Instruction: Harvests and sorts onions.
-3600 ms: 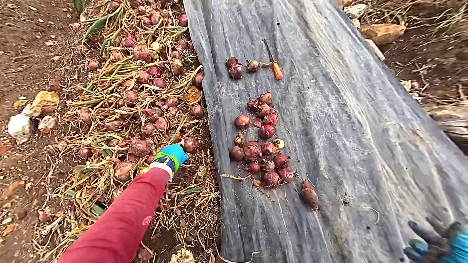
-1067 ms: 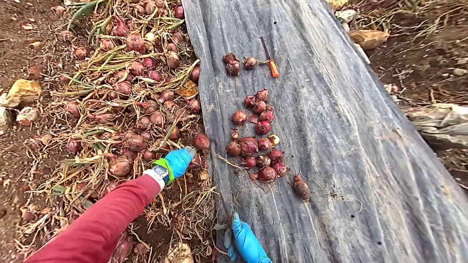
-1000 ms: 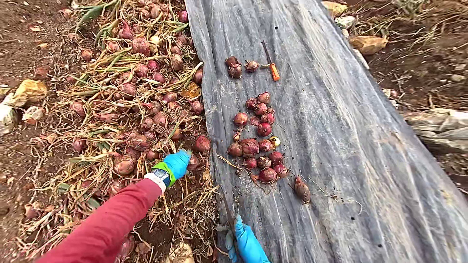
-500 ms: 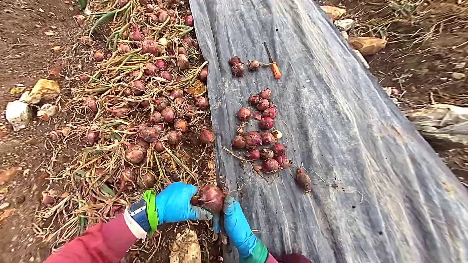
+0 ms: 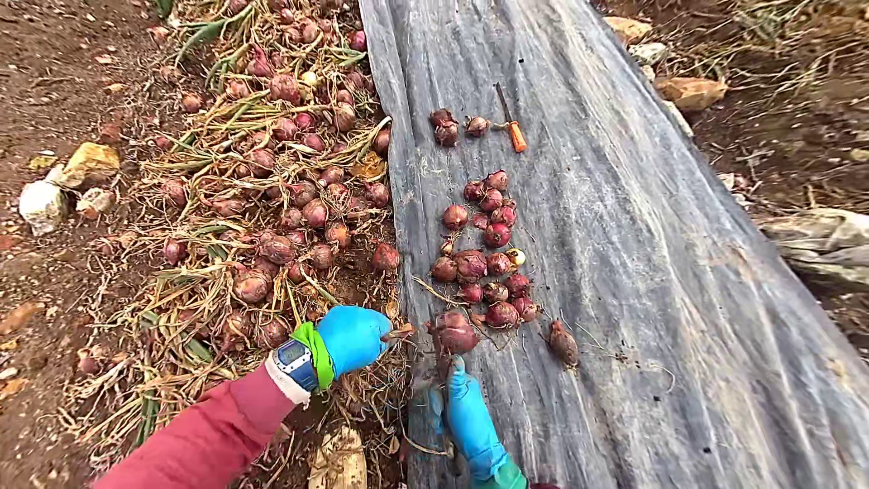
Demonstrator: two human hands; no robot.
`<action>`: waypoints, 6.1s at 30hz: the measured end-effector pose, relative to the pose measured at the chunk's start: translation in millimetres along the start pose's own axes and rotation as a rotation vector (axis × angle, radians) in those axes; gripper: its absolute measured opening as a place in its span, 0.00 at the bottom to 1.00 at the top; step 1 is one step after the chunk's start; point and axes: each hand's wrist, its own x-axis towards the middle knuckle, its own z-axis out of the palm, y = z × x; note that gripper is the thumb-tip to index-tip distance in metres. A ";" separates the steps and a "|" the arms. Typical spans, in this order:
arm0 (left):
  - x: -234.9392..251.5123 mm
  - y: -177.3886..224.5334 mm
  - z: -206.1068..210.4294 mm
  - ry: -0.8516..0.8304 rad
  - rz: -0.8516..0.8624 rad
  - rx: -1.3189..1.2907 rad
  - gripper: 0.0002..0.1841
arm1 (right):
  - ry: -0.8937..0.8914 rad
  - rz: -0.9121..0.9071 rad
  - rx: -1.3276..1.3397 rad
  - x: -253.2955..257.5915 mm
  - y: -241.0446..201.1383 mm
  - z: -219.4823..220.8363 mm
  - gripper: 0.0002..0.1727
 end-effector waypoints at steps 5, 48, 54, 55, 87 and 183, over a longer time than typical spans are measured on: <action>-113.9 -131.8 -18.2 0.599 -0.370 -0.375 0.13 | 0.170 0.144 -0.131 38.5 -25.2 11.1 0.32; -26.7 -42.5 10.3 0.261 -0.049 -0.360 0.29 | -0.148 0.100 0.033 30.2 -30.4 32.0 0.52; -29.2 9.7 -3.1 0.000 0.039 -0.026 0.18 | -0.359 -0.046 -0.233 40.3 -56.6 23.2 0.54; -20.7 -7.4 -11.3 0.087 -0.066 -0.048 0.17 | -0.235 -0.078 -0.124 46.0 -63.8 20.6 0.54; -39.3 -24.1 1.7 0.013 -0.073 -0.104 0.21 | -0.476 0.092 -0.318 40.1 -21.7 42.8 0.53; -64.2 -107.6 57.0 0.327 -0.492 -0.326 0.22 | 0.195 0.025 0.197 -17.4 -8.6 0.5 0.50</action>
